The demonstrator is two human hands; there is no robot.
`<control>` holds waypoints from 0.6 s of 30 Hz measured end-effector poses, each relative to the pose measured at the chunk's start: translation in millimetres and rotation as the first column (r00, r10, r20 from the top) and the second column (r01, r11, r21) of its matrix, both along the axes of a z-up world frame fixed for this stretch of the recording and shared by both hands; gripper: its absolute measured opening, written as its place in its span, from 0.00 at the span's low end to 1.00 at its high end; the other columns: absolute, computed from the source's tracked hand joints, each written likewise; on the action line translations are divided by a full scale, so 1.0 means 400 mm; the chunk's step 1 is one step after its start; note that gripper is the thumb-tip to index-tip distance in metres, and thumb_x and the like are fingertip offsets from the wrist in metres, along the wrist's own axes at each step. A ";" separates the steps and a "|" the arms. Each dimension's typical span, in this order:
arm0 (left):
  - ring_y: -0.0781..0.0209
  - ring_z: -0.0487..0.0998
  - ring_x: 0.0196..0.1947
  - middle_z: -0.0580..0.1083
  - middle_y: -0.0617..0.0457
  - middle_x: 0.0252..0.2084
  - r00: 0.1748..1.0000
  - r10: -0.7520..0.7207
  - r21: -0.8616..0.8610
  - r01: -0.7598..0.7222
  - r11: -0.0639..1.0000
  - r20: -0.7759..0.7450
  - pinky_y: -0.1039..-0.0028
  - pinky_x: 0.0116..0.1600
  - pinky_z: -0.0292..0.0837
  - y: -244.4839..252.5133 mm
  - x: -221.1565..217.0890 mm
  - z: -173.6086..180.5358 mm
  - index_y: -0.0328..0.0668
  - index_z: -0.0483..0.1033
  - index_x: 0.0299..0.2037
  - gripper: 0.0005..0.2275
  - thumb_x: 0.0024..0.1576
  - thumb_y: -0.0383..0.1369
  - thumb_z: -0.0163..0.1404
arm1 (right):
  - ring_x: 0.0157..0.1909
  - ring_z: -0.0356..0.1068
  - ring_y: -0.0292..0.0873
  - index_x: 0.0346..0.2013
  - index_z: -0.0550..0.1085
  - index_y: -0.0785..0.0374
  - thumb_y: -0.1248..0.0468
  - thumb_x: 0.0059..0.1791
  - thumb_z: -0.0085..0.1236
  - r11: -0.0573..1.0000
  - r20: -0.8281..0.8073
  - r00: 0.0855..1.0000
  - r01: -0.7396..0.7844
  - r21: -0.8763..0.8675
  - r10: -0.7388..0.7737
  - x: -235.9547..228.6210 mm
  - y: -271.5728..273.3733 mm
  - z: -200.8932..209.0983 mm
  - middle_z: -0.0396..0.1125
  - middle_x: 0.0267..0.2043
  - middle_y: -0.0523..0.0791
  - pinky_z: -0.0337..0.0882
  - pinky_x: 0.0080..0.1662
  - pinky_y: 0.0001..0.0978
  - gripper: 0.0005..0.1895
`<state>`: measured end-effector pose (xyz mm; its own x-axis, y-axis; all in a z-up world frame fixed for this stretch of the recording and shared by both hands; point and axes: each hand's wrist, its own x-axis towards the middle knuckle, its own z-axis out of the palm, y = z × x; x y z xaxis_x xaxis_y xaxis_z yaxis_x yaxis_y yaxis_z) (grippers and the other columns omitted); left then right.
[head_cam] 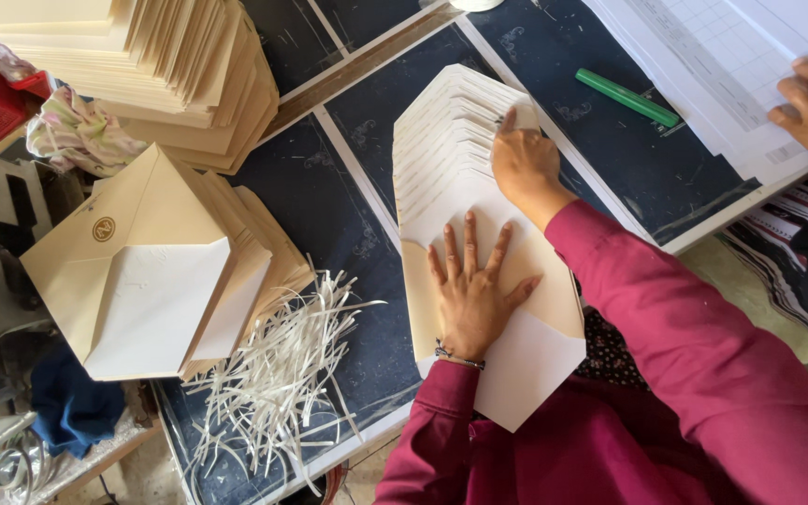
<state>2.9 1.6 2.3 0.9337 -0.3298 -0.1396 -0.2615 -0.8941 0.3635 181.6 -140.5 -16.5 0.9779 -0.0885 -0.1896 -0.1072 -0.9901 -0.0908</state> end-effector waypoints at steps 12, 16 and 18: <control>0.34 0.51 0.79 0.50 0.45 0.81 0.901 0.072 -0.058 -0.052 0.997 0.427 0.37 0.76 0.41 -0.009 -0.010 -0.094 0.69 0.59 0.75 0.36 0.56 0.66 0.45 | 0.52 0.75 0.62 0.76 0.52 0.70 0.69 0.56 0.31 0.996 0.068 0.994 0.087 0.011 -0.087 0.143 -0.003 0.052 0.73 0.53 0.62 0.75 0.50 0.55 0.31; 0.35 0.51 0.79 0.50 0.46 0.81 0.893 0.069 -0.037 -0.059 0.998 0.445 0.38 0.76 0.42 -0.008 -0.013 -0.090 0.69 0.60 0.75 0.36 0.56 0.66 0.44 | 0.45 0.76 0.66 0.64 0.65 0.68 0.70 0.60 0.30 0.991 0.157 0.984 -0.100 0.086 0.086 0.165 -0.054 0.103 0.74 0.47 0.61 0.76 0.44 0.62 0.19; 0.35 0.52 0.79 0.50 0.46 0.81 0.887 0.074 -0.041 -0.062 0.997 0.455 0.38 0.76 0.42 -0.008 -0.011 -0.091 0.69 0.60 0.75 0.36 0.56 0.66 0.45 | 0.37 0.78 0.63 0.53 0.73 0.66 0.65 0.66 0.29 0.980 0.238 0.961 -0.170 0.106 0.141 0.186 -0.090 0.149 0.76 0.40 0.56 0.79 0.37 0.60 0.19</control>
